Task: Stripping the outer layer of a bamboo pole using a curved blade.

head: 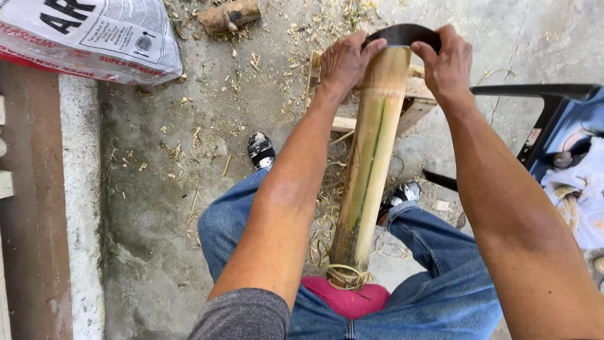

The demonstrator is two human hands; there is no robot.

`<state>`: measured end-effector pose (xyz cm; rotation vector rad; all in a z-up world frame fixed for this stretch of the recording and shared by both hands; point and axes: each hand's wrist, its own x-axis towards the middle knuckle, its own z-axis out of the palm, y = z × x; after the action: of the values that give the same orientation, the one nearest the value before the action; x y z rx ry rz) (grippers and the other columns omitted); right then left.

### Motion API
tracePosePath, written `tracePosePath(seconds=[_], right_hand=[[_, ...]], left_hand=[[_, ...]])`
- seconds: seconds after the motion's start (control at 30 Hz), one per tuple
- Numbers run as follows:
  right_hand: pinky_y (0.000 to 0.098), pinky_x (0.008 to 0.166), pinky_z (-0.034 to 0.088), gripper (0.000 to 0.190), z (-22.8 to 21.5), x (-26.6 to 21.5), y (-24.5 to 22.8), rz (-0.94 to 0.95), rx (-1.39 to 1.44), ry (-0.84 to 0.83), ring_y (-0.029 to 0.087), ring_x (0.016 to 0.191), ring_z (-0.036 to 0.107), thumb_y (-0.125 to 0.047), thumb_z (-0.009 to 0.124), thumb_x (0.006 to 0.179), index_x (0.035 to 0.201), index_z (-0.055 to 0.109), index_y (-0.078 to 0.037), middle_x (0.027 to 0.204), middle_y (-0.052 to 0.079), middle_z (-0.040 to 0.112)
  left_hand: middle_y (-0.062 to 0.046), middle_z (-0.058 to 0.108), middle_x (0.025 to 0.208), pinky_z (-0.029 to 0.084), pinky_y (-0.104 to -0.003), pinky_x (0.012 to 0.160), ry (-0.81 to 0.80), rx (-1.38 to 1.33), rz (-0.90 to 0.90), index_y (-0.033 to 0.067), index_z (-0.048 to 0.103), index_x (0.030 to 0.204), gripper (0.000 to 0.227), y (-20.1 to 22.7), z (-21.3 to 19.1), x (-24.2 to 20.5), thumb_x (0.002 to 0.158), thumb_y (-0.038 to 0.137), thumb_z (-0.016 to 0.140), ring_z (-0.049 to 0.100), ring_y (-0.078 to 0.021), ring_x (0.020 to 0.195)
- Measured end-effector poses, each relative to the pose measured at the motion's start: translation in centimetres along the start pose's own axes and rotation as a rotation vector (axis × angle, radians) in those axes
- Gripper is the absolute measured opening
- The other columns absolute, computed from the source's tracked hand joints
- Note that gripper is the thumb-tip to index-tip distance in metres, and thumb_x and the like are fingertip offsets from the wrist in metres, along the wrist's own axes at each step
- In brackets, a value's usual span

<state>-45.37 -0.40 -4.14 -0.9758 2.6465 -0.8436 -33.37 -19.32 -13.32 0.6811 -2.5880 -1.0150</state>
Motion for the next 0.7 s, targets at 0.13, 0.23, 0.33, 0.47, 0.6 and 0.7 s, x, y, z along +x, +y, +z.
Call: tracePosePath(seconds=[0.13, 0.23, 0.33, 0.47, 0.6, 0.7], right_hand=[[0.0439, 0.061, 0.053, 0.041, -0.8, -2.2, -2.0, 0.019, -0.034, 0.010, 0.025, 0.068, 0.066, -0.036, 0.079, 0.102, 0.101, 0.065, 0.002, 0.080, 0.018, 0.072], [0.0428, 0.057, 0.053, 0.041, -0.4, -5.5, -1.5, 0.040, -0.025, -0.001, 0.024, 0.064, 0.066, -0.037, 0.078, 0.101, 0.101, 0.065, 0.002, 0.080, 0.018, 0.072], [0.0392, 0.051, 0.053, 0.040, -1.4, -7.9, -3.4, 0.135, 0.027, -0.066, 0.022, 0.058, 0.065, -0.039, 0.074, 0.098, 0.103, 0.065, 0.000, 0.078, 0.017, 0.072], [0.0387, 0.048, 0.052, 0.042, -1.5, -12.7, -5.0, 0.168, 0.015, -0.089, 0.021, 0.054, 0.063, -0.040, 0.074, 0.096, 0.100, 0.065, 0.000, 0.073, 0.017, 0.072], [0.0376, 0.043, 0.049, 0.045, -1.2, -19.7, -5.6, 0.153, -0.031, -0.088, 0.020, 0.049, 0.061, -0.043, 0.069, 0.100, 0.093, 0.063, 0.000, 0.065, 0.015, 0.068], [0.0370, 0.040, 0.047, 0.045, -1.3, -25.7, -7.0, 0.157, -0.013, -0.080, 0.020, 0.045, 0.059, -0.045, 0.066, 0.102, 0.088, 0.060, -0.002, 0.062, 0.014, 0.065]], left_hand=[[0.005, 0.052, 0.062, 0.048, -0.029, 0.046, 0.009, -0.007, 0.017, 0.0192, 0.055, 0.079, 0.060, 1.1, -2.1, -1.9, 0.092, 0.076, 0.040, 0.052, -0.0096, 0.052], [0.004, 0.052, 0.062, 0.050, -0.029, 0.046, -0.083, -0.022, -0.017, 0.0188, 0.054, 0.081, 0.060, 2.4, -3.6, -5.9, 0.093, 0.075, 0.038, 0.052, -0.0098, 0.052], [0.005, 0.052, 0.062, 0.049, -0.030, 0.045, -0.108, -0.026, -0.040, 0.0184, 0.054, 0.080, 0.062, 3.6, -5.1, -8.7, 0.092, 0.076, 0.035, 0.053, -0.0092, 0.052], [0.003, 0.052, 0.063, 0.047, -0.032, 0.045, -0.073, 0.055, -0.017, 0.0164, 0.053, 0.077, 0.064, 3.4, -4.7, -13.6, 0.093, 0.076, 0.035, 0.050, -0.0111, 0.053], [0.003, 0.048, 0.064, 0.043, -0.032, 0.043, -0.030, -0.002, 0.060, 0.0172, 0.052, 0.079, 0.064, 5.0, -6.2, -20.3, 0.098, 0.074, 0.031, 0.047, -0.0101, 0.052], [0.003, 0.045, 0.064, 0.042, -0.033, 0.041, -0.059, 0.016, 0.089, 0.0172, 0.050, 0.077, 0.062, 4.3, -5.7, -25.9, 0.099, 0.072, 0.030, 0.044, -0.0111, 0.051]])
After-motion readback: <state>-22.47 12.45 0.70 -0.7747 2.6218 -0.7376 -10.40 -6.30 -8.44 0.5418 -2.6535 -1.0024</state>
